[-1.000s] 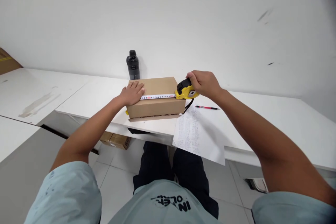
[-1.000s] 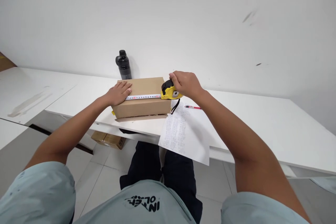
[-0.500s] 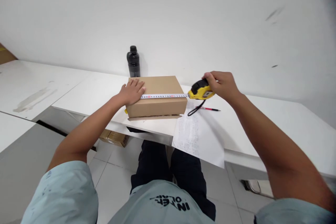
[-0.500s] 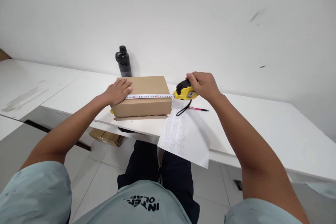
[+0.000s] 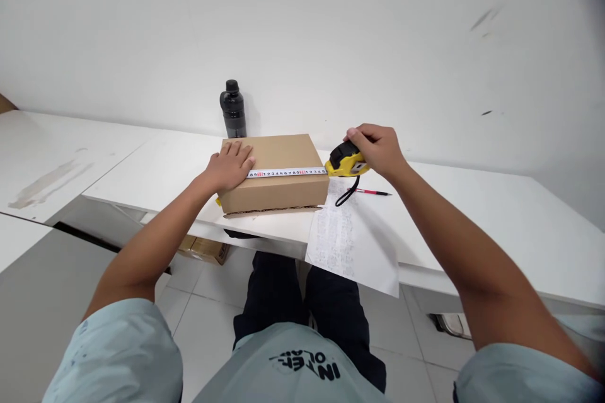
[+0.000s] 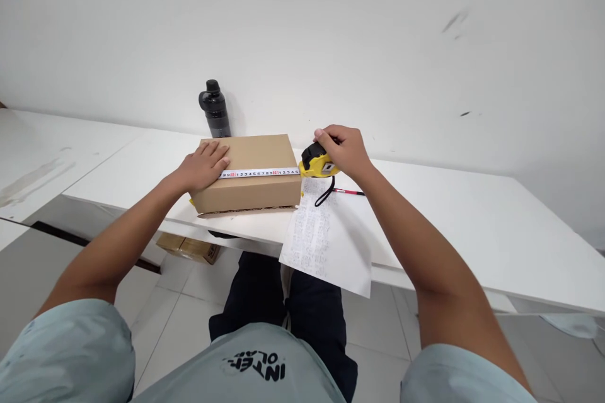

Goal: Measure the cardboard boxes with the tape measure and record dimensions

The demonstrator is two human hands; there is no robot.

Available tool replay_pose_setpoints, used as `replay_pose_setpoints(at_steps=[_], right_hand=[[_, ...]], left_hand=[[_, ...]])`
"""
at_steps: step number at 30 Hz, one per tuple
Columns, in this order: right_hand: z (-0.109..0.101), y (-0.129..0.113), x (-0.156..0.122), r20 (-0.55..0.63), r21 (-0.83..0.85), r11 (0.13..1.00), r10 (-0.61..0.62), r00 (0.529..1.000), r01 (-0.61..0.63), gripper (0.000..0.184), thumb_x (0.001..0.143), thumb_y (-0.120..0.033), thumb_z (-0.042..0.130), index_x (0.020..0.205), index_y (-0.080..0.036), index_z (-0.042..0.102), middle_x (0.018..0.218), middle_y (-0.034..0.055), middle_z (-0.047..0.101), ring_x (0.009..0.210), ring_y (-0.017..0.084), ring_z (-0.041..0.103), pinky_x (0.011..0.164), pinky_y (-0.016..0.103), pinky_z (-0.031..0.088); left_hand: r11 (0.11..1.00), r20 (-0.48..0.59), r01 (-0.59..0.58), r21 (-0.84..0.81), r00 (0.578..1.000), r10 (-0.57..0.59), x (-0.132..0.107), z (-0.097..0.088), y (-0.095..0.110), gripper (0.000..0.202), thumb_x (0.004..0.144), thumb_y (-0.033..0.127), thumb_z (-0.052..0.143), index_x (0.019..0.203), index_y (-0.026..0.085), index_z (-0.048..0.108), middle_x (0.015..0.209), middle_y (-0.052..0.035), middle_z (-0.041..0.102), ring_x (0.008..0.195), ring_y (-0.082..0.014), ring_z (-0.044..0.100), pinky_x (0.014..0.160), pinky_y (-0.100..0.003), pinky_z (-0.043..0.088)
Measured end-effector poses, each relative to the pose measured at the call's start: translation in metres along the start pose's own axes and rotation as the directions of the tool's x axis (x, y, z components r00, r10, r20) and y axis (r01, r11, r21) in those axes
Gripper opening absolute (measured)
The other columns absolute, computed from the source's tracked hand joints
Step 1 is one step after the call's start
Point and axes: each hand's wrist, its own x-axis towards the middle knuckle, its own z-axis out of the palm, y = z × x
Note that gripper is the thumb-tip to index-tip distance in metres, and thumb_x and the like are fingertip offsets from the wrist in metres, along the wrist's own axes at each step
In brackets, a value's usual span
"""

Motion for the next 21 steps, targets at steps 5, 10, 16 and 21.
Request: replay_pose_setpoints(at_steps=[5,10,16,21], right_hand=[[0.0,0.018,-0.001,0.035,0.096,0.994,0.049,0.998,-0.053,0.09,0.095,-0.093,0.024,0.092,-0.021,0.079,0.098,0.0121,0.079,0.094,0.024,0.075,0.082,0.037,0.06],[-0.015,0.1,-0.022,-0.156,-0.074,0.977,0.184,0.97,-0.198,0.071,0.108,-0.063,0.021,0.124,-0.018,0.073,0.127,0.0184,0.075,0.117,0.026,0.071,0.1,0.044,0.059],[-0.032,0.172,-0.087,0.231,-0.688,0.708,0.421,0.877,-0.159,0.049,0.09,-0.021,0.05,0.132,-0.021,0.074,0.142,0.0154,0.071,0.132,0.034,0.063,0.115,0.06,0.048],[-0.028,0.174,-0.11,0.233,-0.686,0.724,0.305,0.923,-0.066,0.04,0.101,-0.023,0.042,0.118,-0.023,0.078,0.145,0.0132,0.068,0.143,0.032,0.053,0.127,0.063,0.027]], left_hand=[[1.0,-0.002,-0.022,0.015,1.0,0.022,0.002,-0.001,-0.003,0.071,0.111,0.055,0.017,0.174,0.025,0.029,0.185,-0.0088,0.016,0.171,-0.033,0.009,0.132,-0.059,0.023],[0.999,-0.021,-0.019,0.038,1.0,0.02,0.009,-0.001,-0.007,0.071,0.111,0.055,0.017,0.174,0.027,0.029,0.185,-0.006,0.018,0.171,-0.0322,0.012,0.132,-0.06,0.026],[0.998,-0.002,-0.031,0.062,1.0,0.031,0.011,-0.003,-0.004,0.073,0.111,0.056,0.014,0.175,0.024,0.028,0.185,-0.0091,0.017,0.171,-0.0324,0.011,0.131,-0.062,0.027],[0.996,-0.005,-0.015,0.09,1.0,0.016,0.009,-0.006,-0.002,0.071,0.112,0.054,0.014,0.175,0.025,0.027,0.185,-0.0086,0.016,0.171,-0.0325,0.012,0.13,-0.062,0.03]])
